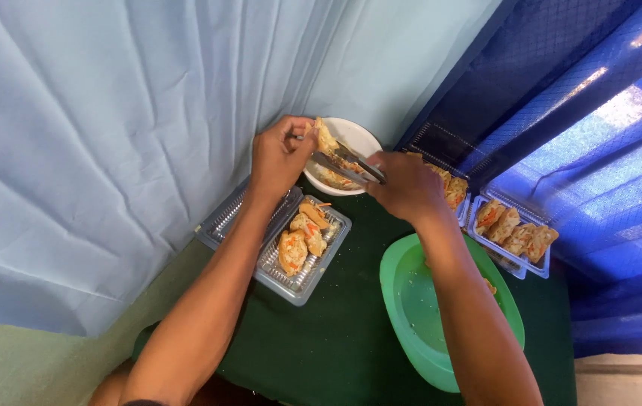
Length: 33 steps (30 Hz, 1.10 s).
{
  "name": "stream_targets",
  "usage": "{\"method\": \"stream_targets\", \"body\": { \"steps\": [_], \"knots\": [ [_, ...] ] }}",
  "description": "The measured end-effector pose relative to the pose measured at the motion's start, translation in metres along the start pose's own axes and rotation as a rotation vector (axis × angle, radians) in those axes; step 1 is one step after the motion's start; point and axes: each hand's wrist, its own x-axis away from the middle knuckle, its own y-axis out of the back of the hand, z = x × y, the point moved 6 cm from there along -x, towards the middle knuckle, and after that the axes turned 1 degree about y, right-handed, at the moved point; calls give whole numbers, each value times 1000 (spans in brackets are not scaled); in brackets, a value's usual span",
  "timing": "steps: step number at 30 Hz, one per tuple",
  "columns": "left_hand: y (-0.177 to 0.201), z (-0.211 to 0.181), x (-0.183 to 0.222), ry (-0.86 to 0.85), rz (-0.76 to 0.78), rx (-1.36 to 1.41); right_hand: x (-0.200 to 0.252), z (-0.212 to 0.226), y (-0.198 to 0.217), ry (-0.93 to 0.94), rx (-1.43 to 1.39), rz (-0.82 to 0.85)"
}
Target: The person is stuffing fried tofu pieces with a vegetable mixture using tongs and their hands, then placing them into plastic containers.
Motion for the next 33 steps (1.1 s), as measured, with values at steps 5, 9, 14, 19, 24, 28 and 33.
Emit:
{"method": "stream_targets", "body": {
  "steps": [5,9,14,19,24,28,33],
  "knots": [
    [-2,3,0,-44,-7,10,-18,-17,11,18,-205,-203],
    [-2,-2,2,-51,-22,24,-11,-7,27,308,-569,-676],
    [-4,-5,3,-50,-15,63,-35,-16,-1,197,-788,-700],
    [-3,-8,4,-52,-18,68,-42,-30,-5,266,-723,-552],
    [-4,-4,3,-34,-14,109,-15,-32,41,413,-644,-751],
    [-3,-5,3,-54,-18,90,-21,-22,18,315,-514,-715],
    [-2,-11,5,-72,-26,62,-18,-35,27,374,-779,-727]
  ]
}}
